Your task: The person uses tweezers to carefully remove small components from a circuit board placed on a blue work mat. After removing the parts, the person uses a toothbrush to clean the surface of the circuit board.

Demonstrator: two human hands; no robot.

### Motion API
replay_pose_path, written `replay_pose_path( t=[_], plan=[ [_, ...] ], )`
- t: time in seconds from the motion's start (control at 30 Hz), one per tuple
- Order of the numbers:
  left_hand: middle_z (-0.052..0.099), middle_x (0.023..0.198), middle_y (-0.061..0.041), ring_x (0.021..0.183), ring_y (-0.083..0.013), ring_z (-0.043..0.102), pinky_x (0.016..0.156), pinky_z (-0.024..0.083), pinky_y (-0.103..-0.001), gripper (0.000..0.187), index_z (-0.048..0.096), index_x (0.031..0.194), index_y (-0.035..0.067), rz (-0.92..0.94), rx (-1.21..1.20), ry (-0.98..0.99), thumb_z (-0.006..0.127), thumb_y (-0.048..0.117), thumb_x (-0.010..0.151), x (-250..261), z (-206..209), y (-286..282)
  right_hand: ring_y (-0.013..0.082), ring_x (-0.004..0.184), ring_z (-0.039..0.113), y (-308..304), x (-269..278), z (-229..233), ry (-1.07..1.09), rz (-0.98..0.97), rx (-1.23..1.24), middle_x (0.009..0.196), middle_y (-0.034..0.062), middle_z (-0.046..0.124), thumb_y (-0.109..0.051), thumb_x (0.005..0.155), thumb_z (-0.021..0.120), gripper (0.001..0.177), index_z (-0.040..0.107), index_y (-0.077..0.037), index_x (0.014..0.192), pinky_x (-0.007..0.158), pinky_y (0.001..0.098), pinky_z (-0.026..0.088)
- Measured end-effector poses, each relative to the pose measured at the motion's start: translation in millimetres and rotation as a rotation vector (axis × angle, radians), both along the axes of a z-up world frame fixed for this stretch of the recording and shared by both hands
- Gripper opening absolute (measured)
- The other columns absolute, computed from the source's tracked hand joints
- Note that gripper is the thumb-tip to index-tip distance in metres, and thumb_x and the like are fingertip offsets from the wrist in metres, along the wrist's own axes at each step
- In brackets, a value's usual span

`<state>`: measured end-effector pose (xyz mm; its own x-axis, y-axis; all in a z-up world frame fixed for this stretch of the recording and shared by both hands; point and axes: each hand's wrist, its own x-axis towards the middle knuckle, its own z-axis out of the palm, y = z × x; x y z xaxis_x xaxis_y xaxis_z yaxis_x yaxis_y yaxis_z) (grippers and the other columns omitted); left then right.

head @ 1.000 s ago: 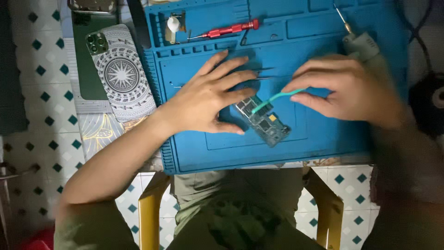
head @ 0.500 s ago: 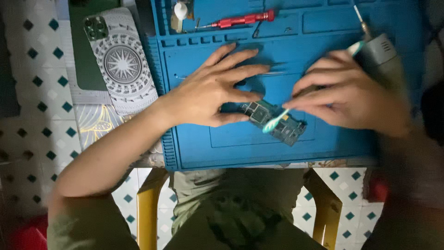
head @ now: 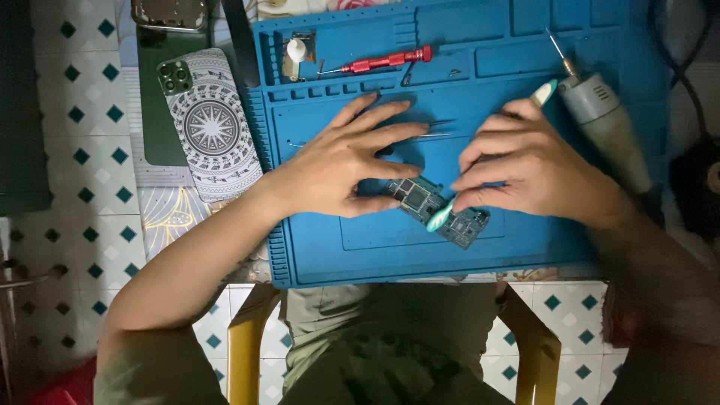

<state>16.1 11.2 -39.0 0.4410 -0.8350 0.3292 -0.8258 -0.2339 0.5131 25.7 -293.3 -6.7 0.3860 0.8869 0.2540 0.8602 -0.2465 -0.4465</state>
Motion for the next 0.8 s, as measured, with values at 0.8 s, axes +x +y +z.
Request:
replay_pose_path(
  t=[0.8],
  plan=[
    [0.05, 0.154, -0.013, 0.149, -0.0427, 0.036, 0.12, 0.027, -0.069, 0.037, 0.079, 0.12, 0.018, 0.03, -0.005, -0.025, 0.077, 0.047, 0.097, -1, -4, -1, 0.0178, 0.086, 0.061, 8, -1, -7, -0.056, -0.115, 0.042, 0.085, -0.0053, 0.07, -0.052, 0.08, 0.089, 0.037, 0.073, -0.018, 0.077, 0.092, 0.0447, 0.029]
  ],
)
